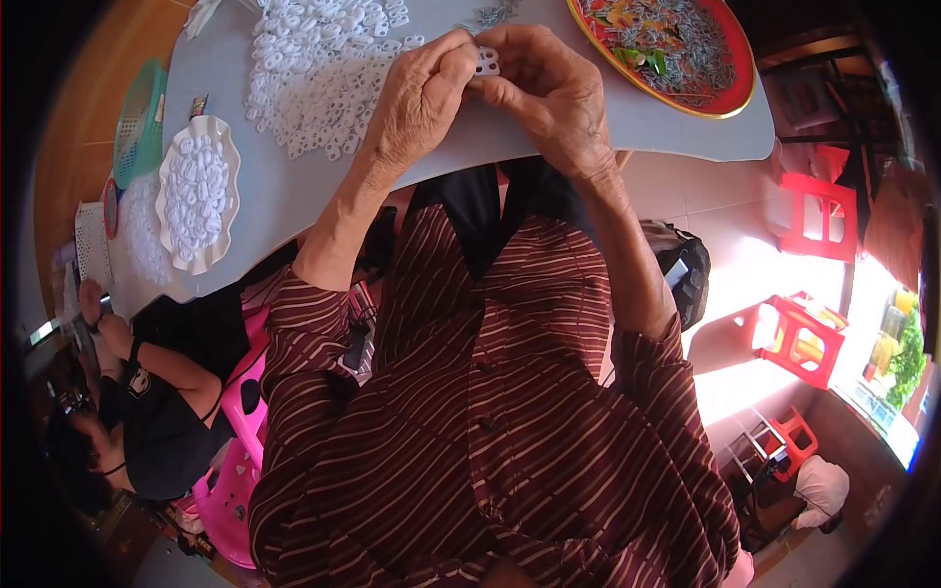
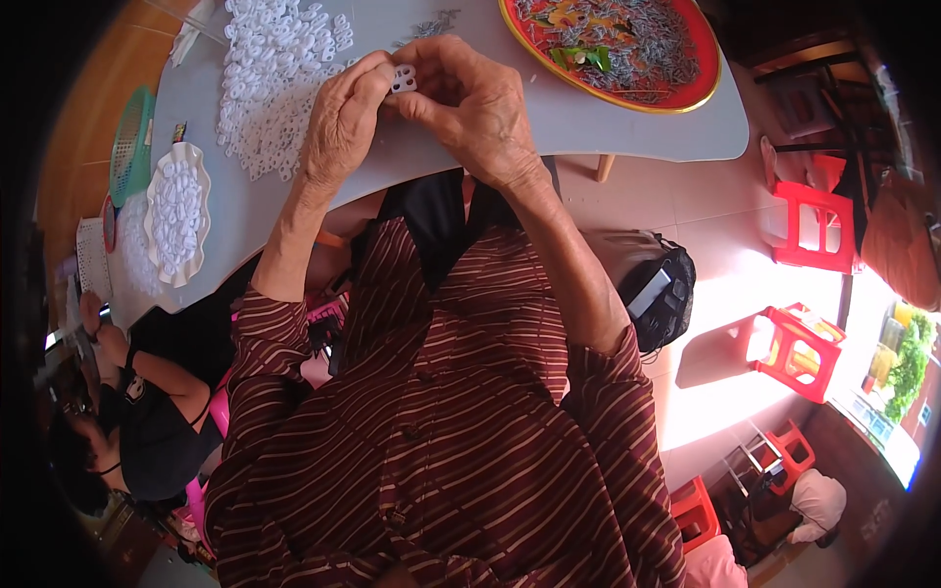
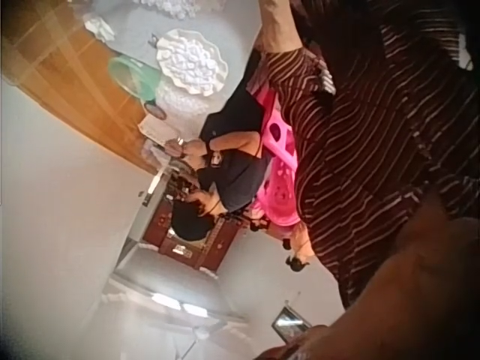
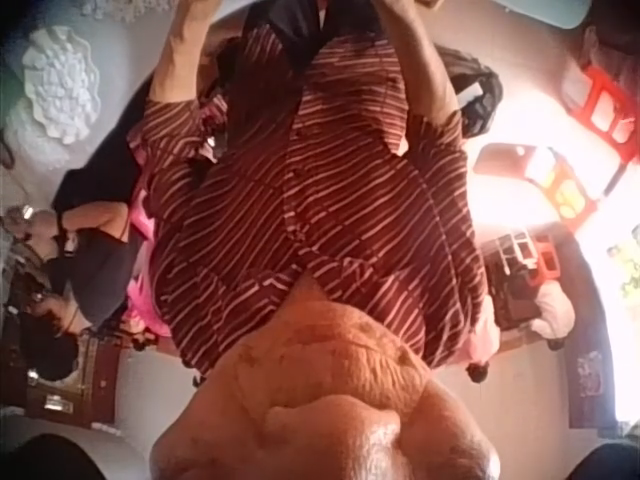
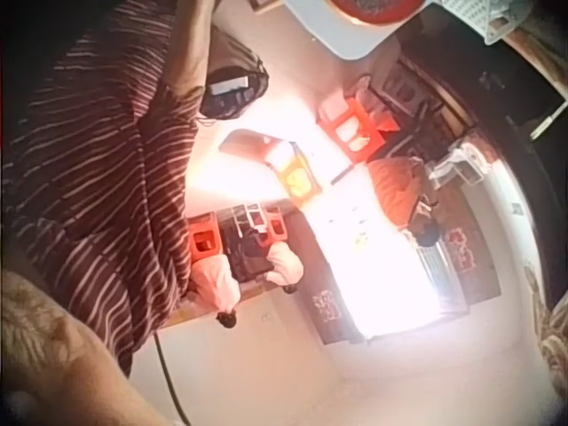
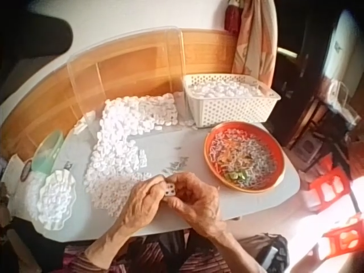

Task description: Insert metal pins into white plastic floral components at a shared workspace.

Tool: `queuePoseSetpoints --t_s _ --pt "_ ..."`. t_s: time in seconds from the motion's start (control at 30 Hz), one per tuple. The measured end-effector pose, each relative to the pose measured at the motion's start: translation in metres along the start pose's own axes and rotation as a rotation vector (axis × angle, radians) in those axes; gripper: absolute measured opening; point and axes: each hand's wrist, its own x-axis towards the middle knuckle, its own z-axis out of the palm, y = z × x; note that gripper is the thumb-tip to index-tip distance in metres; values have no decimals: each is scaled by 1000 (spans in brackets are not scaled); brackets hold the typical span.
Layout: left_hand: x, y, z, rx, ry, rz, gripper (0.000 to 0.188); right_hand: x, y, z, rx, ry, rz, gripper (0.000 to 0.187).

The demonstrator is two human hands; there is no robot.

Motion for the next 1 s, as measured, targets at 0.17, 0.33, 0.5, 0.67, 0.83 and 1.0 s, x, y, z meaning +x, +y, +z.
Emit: queuePoseSetpoints --t_s 0.17,0.33,0.5,0.67,0.83,1.0 --pt "-1 -5 -1 47 -20 24 20 0 5 1 -24 24 -35 26" --pt "1 -4 -1 124 -55 161 12 -5 -13 3 -329 52 -103 22" --pt "-1 1 -3 89 -116 50 10 -6 -17 2 -350 38 -108 20" --pt "-2 2 -1 30 -86 113 18 -7 -17 2 -328 34 -112 18" --pt "-1 8 -9 1 -280 -130 24 -9 -22 0 -344 29 -99 15" --pt "6 13 -4 -127 -244 -283 29 -6 -11 -1 -94 65 -20 12"
